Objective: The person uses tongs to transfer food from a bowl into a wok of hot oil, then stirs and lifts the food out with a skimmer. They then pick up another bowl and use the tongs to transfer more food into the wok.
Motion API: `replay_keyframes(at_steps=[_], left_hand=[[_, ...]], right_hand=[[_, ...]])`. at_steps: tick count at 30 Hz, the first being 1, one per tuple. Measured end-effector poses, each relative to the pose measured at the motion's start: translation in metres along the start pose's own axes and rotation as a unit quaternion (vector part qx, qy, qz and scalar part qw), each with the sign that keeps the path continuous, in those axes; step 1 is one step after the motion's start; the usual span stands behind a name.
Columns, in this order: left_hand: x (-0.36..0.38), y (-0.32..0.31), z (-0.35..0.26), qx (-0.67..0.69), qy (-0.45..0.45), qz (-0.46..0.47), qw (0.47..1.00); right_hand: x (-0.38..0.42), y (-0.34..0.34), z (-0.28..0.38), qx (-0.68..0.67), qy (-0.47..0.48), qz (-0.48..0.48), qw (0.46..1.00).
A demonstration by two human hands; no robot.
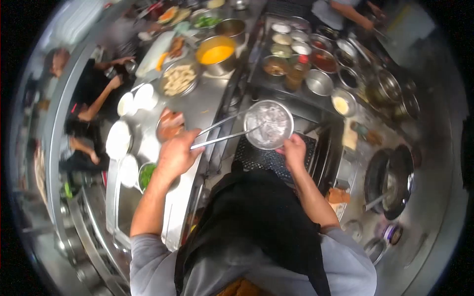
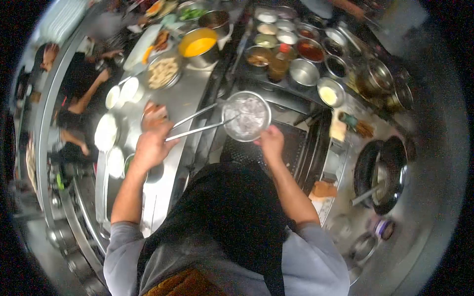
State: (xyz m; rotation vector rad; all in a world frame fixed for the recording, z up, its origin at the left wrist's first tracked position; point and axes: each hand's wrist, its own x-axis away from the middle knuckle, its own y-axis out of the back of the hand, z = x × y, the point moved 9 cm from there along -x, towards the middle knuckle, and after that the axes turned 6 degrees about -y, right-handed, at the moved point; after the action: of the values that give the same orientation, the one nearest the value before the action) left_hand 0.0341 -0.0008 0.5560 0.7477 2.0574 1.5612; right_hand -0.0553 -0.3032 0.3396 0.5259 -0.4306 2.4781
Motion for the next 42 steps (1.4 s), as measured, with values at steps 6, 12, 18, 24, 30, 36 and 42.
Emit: replay_keyframes(at_steps=[6,12,18,24,30,36,42], left_hand=[[-0.071,-0.013,-0.071,-0.059,-0.111,0.078,0.989],[-0.123,-0.052,-0.138,-0.092,-0.248,0.08,0.961],[-0.18,-0.033,-0.194,-0.092,-0.38,0.056,0.919],[-0.257,-0.04,-0.244,-0.04,-0.493,0.078,0.866],[-0.315,-0.095,-0.312,-0.076,-0.582,0.189,0.788],[-0.313,-0.093,-0.373,-0.091,-0.708,0.143,0.685],[-0.281,-0.056,-0.433,-0.087,-0.798,0.096,0.589]], right_hand=[[-0.001,0.038,0.01,-0.022,0.015,-0.049,0.998],[-0.011,0.116,0.004,-0.107,0.018,-0.14,0.984],[0.002,0.172,0.014,-0.225,0.035,-0.242,0.943],[0.02,0.205,0.023,-0.225,0.063,-0.355,0.905],[0.034,0.219,0.029,-0.166,0.074,-0.47,0.864],[0.049,0.223,0.009,-0.298,0.071,-0.522,0.796],[0.11,0.224,-0.007,-0.344,0.11,-0.595,0.718]])
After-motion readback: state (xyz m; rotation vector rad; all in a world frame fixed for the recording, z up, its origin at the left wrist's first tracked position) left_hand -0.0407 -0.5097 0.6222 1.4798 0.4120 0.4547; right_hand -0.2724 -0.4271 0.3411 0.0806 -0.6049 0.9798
